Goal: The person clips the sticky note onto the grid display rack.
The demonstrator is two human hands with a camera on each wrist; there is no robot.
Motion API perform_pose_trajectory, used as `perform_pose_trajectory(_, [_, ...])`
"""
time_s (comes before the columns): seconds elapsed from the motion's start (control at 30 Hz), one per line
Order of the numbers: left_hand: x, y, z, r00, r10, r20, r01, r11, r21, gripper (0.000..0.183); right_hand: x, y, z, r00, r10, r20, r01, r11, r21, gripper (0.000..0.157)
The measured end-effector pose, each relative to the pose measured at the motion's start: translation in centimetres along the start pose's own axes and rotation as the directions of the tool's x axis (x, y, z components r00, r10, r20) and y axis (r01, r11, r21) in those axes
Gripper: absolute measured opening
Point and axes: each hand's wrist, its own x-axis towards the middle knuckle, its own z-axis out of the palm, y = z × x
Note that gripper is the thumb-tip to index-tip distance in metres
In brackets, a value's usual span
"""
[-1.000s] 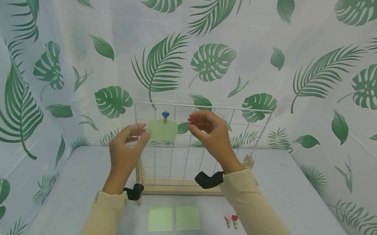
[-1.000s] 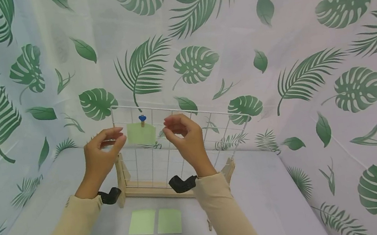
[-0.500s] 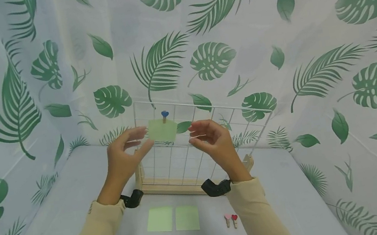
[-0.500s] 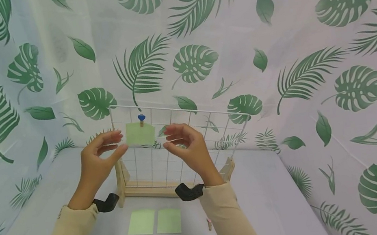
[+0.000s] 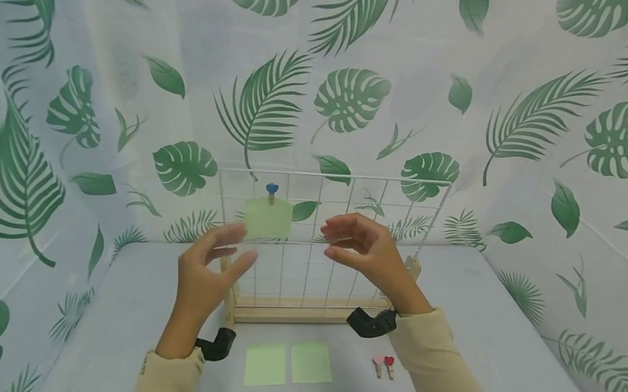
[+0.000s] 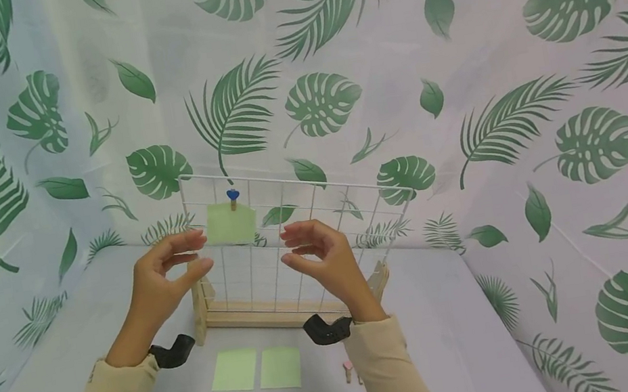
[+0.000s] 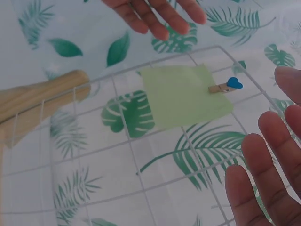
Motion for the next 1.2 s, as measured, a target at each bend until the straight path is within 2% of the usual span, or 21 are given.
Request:
perform_pose_trajectory(0.43, [-1.5, -0.6, 0.0, 1.000, -0.016, 0.012, 0.016, 1.000, -0.013, 0.042, -2.1, 0.8, -1.3, 1.000, 0.019, 0.005, -0.019, 1.000, -0.019, 0.041])
perform_pose_trajectory(0.7, [-2.6, -1.2, 0.1, 0.999, -0.031, 0.011, 0.031, 0.999, -0.033, 0.040, -3.3, 1.3, -1.8, 0.997, 0.076, -0.006, -0.077, 0.996, -0.036, 0.038])
perform_pose_trajectory(1.2, [-4.4, -1.5, 0.6, 0.997, -0.077, 0.007, 0.077, 0.996, -0.047, 0.040, -5.0, 2.5, -2.2, 0.992, 0.130, -0.003, -0.130, 0.991, -0.043, 0.037])
